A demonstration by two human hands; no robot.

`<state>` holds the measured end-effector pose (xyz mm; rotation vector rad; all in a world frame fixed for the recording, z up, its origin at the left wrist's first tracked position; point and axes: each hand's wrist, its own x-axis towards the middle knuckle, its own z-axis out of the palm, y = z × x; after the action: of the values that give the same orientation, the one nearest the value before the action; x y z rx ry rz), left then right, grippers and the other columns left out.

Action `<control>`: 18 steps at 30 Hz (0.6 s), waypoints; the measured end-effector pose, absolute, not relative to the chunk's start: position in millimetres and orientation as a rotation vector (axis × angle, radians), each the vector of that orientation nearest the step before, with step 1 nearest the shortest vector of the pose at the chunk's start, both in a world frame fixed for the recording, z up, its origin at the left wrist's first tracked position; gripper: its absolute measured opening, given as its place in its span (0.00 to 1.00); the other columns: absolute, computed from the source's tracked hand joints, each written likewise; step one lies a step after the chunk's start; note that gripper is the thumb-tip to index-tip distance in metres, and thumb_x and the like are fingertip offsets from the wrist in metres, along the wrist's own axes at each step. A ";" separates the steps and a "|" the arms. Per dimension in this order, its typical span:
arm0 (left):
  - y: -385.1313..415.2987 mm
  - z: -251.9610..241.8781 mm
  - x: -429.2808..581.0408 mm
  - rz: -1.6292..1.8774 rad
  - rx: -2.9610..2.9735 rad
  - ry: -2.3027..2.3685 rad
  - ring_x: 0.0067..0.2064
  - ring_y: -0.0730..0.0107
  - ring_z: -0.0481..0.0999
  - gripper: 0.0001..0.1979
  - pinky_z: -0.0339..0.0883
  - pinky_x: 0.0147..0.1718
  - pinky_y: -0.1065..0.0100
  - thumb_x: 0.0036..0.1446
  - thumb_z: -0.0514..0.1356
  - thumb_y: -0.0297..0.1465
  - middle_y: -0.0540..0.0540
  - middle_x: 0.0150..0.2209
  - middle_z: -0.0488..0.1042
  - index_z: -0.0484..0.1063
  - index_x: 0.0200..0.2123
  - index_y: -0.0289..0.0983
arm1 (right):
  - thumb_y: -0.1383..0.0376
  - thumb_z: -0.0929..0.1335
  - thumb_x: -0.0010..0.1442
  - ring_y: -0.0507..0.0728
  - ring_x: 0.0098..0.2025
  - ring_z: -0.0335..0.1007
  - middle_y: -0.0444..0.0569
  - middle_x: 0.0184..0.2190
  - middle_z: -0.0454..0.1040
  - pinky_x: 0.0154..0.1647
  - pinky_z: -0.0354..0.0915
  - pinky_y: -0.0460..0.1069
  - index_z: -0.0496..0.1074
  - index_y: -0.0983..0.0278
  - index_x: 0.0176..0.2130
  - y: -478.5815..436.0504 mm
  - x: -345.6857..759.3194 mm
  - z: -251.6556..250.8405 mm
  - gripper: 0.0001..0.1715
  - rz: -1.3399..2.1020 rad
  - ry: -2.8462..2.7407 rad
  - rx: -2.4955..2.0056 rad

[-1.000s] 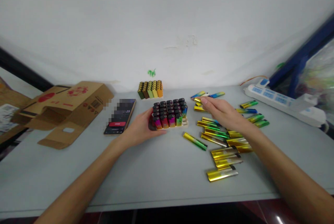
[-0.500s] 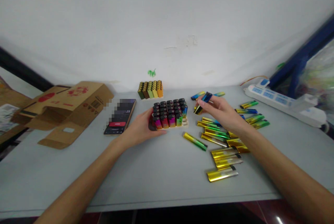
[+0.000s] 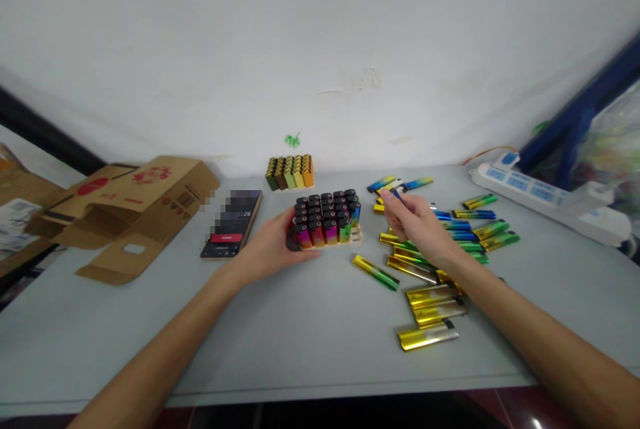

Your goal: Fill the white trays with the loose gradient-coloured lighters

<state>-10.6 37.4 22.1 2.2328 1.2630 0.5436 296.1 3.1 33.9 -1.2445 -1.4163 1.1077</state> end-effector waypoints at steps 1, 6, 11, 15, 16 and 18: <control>37.3 22.4 -10.4 0.540 2.233 1.265 0.57 0.40 0.83 0.40 0.78 0.59 0.48 0.52 0.75 0.52 0.37 0.58 0.83 0.74 0.62 0.38 | 0.31 0.69 0.64 0.49 0.22 0.47 0.37 0.19 0.52 0.21 0.47 0.48 0.57 0.57 0.23 3.2 296.4 32.3 0.40 1.077 -1.414 -1.268; 36.6 23.9 -9.7 0.529 2.231 1.298 0.58 0.39 0.83 0.39 0.77 0.60 0.47 0.51 0.75 0.52 0.37 0.58 0.83 0.75 0.60 0.38 | 0.41 0.68 0.64 0.51 0.22 0.48 0.39 0.18 0.53 0.23 0.46 0.50 0.56 0.57 0.21 3.5 294.0 25.4 0.33 0.895 -1.469 -1.446; 36.6 23.7 -10.0 0.529 2.223 1.278 0.59 0.39 0.82 0.39 0.76 0.60 0.47 0.51 0.75 0.53 0.37 0.59 0.83 0.74 0.60 0.38 | 0.46 0.66 0.62 0.51 0.23 0.50 0.39 0.19 0.54 0.25 0.48 0.50 0.57 0.57 0.22 1.7 288.4 27.3 0.27 0.841 -1.498 -1.497; 36.2 23.5 -10.0 0.512 2.229 1.300 0.59 0.39 0.82 0.39 0.76 0.60 0.47 0.52 0.74 0.54 0.37 0.59 0.83 0.74 0.60 0.38 | 0.42 0.66 0.64 0.51 0.24 0.49 0.39 0.19 0.54 0.25 0.48 0.50 0.56 0.57 0.21 2.6 289.8 25.8 0.30 0.805 -1.526 -1.463; 36.2 23.4 -10.0 0.513 2.228 1.304 0.59 0.39 0.82 0.39 0.76 0.60 0.47 0.51 0.74 0.54 0.37 0.58 0.83 0.74 0.60 0.38 | 0.41 0.66 0.65 0.51 0.24 0.50 0.39 0.19 0.54 0.25 0.49 0.50 0.56 0.57 0.22 3.1 290.6 24.7 0.32 0.794 -1.531 -1.450; 36.3 23.1 -10.0 0.520 2.228 1.302 0.59 0.39 0.82 0.39 0.76 0.60 0.48 0.51 0.74 0.53 0.38 0.58 0.83 0.74 0.60 0.39 | 0.38 0.67 0.68 0.51 0.24 0.52 0.39 0.21 0.56 0.25 0.50 0.50 0.58 0.57 0.25 4.1 292.1 21.7 0.33 0.792 -1.528 -1.406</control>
<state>-10.0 36.3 23.1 2.2278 1.3023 0.5204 292.1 4.1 21.7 -1.4064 -1.5282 0.7916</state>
